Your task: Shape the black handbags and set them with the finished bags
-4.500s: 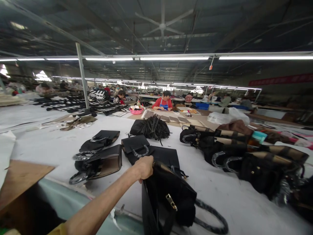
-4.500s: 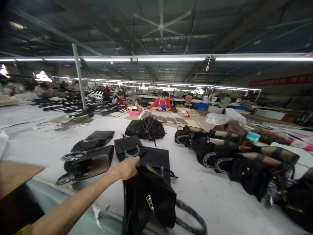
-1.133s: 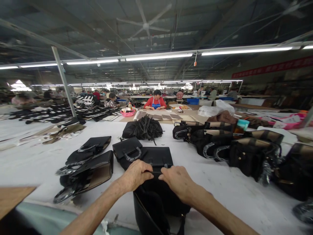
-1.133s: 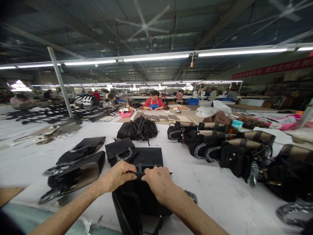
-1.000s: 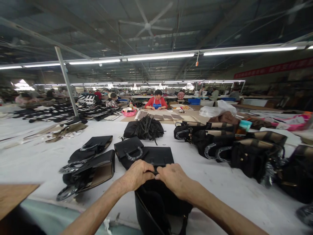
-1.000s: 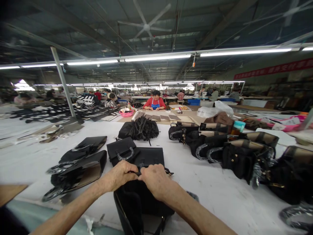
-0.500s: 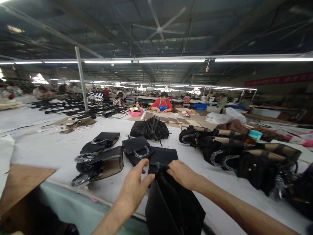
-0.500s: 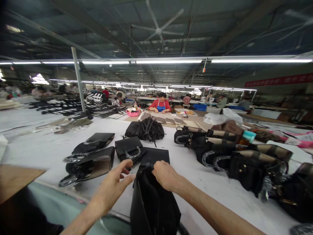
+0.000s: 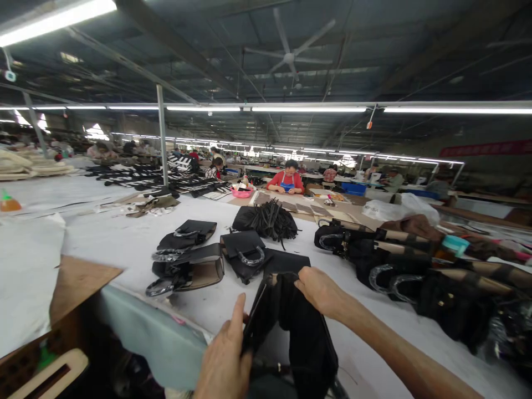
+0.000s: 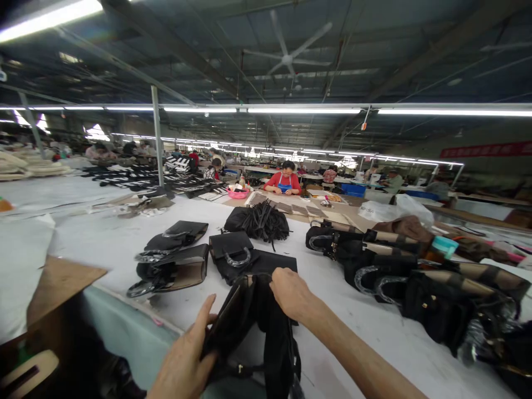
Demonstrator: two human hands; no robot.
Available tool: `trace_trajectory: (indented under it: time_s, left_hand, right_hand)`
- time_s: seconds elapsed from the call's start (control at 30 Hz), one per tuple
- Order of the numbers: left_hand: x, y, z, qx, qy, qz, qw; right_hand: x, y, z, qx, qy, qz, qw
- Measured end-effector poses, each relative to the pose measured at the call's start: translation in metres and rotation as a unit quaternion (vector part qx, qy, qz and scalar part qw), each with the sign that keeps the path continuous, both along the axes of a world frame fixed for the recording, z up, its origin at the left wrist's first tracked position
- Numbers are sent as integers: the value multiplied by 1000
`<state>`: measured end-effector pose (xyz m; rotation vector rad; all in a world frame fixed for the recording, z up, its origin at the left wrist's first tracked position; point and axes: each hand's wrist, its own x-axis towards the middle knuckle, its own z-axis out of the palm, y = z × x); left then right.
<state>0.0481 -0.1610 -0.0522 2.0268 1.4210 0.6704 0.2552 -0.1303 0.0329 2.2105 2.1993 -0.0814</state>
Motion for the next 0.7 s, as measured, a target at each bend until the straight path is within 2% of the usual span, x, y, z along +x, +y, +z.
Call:
trace_trajectory:
  time_s: [0.07,0.17,0.23,0.3,0.47,0.57,0.63,0.7]
  left_hand:
    - [-16,22,5,-45,-77,-23,996]
    - [-32,50,14,-140,-143,-124,972]
    - [-36,62,19,-197,-165,-191,947]
    - [-36,67,22,-237,-183,-227,927]
    - [-37,71,19,-280,-243,-245,896]
    - [-43,72,21,-283,-251,-249,892]
    - [-47,71,29,-279,-236,-244,898]
    - [-48,69,38,-269,-205,-244,909]
  right_hand:
    - [8,-6,-2,-5,-1,-13,1000]
    - [19,-13,-9,-39,19,-30,999]
    - [24,-15,-14,-53,27,-37,998]
    - [25,-13,-18,-41,11,-50,998]
    - [14,-4,-17,21,-59,-64,996]
    - [8,-5,-12,35,-33,16,999]
    - [9,-8,-9,25,-16,76,997]
    - [13,-12,-8,13,-13,93,996]
